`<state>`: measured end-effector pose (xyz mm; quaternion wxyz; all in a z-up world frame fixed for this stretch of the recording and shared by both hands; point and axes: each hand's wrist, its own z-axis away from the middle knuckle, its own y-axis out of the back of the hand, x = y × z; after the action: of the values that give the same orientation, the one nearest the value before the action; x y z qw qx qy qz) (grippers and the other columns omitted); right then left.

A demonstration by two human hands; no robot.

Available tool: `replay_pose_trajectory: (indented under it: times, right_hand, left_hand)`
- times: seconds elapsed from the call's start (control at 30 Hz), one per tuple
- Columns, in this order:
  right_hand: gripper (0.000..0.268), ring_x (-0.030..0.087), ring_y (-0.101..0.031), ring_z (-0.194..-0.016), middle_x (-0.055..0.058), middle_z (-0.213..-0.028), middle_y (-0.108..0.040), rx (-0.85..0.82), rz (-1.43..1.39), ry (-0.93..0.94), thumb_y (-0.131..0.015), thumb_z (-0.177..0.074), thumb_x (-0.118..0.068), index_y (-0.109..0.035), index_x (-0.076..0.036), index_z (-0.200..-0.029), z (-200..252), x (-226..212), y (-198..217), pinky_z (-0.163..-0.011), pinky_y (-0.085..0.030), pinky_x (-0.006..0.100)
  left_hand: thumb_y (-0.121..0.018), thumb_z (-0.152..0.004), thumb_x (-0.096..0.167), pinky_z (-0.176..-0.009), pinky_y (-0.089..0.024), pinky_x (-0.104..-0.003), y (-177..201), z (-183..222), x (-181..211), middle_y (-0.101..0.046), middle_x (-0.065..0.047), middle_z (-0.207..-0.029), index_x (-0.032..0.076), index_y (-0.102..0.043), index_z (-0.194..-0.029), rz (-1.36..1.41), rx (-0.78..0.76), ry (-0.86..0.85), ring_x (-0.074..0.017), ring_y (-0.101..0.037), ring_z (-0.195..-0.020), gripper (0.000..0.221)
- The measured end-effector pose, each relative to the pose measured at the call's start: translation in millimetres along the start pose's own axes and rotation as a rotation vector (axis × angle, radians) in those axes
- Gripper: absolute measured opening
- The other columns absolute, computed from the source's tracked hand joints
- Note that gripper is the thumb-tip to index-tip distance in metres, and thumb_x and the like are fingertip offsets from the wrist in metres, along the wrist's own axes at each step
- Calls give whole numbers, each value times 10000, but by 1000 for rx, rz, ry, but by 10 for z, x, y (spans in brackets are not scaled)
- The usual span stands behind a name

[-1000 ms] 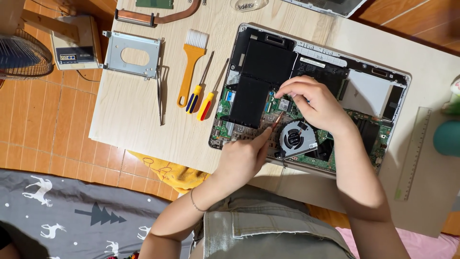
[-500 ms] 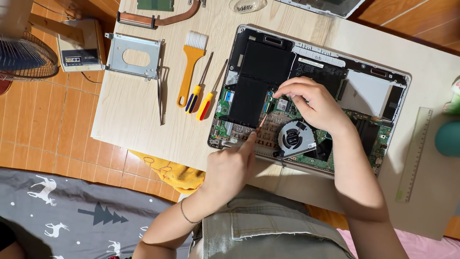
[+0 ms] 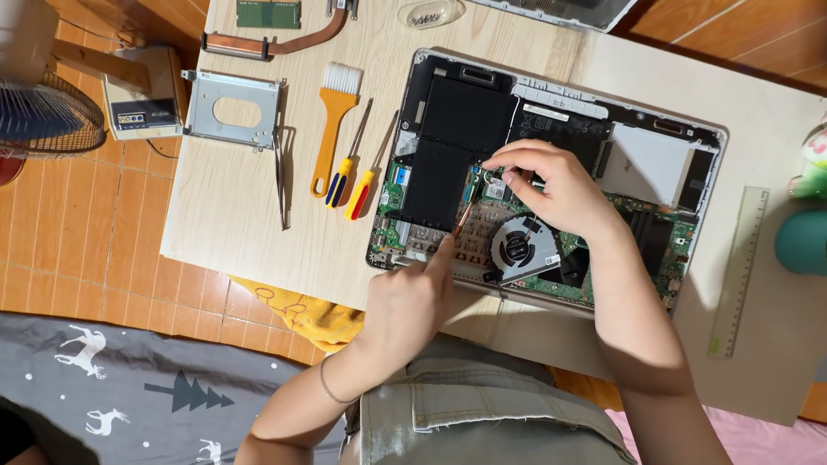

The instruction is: The person disassembles the laptop and cleans its internal components, including the cooling fan.

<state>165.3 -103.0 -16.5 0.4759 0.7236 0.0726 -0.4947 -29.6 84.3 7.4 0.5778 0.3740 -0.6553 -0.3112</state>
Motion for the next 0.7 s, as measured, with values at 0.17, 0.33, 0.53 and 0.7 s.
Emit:
replay_pose_trajectory:
  times: [0.17, 0.33, 0.53, 0.7]
  right_hand:
    - [243, 153, -679, -920, 71, -1136, -714, 40, -49, -40, -688, -918, 22, -740, -53, -1143, -1, 23, -9, -791, -565, 287]
    - [211, 124, -674, -879, 52, -1087, -710, 68, -43, -53, -741, -896, 16, -753, -53, -1095, 41, 41, 12, -773, -569, 261]
    - [153, 129, -638, -796, 30, -1000, -692, 53, 13, -89, -794, -869, -39, -764, -46, -1019, 63, 36, -41, -726, -558, 273]
    - [133, 141, -638, -793, 33, -968, -679, 30, 78, -139, -807, -856, -85, -778, -58, -983, 74, 15, -2, -685, -554, 285]
  left_hand:
    - [-694, -885, 90, -401, -475, -340, -34, -13, -56, -642, -66, -546, 25, -739, -1221, 5, -4, 46, -186, -607, -401, 346]
    - [-704, -866, 99, -389, -468, -349, 15, 4, -56, -621, -74, -515, 11, -740, -1221, -5, -5, 2, -200, -599, -391, 368]
    - [-692, -868, 82, -396, -474, -360, -62, -66, -94, -633, -87, -519, 16, -732, -1246, 11, -29, 39, -203, -606, -392, 386]
    - [-694, -875, 120, -438, -482, -354, 29, 76, -106, -635, -68, -583, 43, -721, -1224, -17, 26, -17, -206, -613, -451, 358]
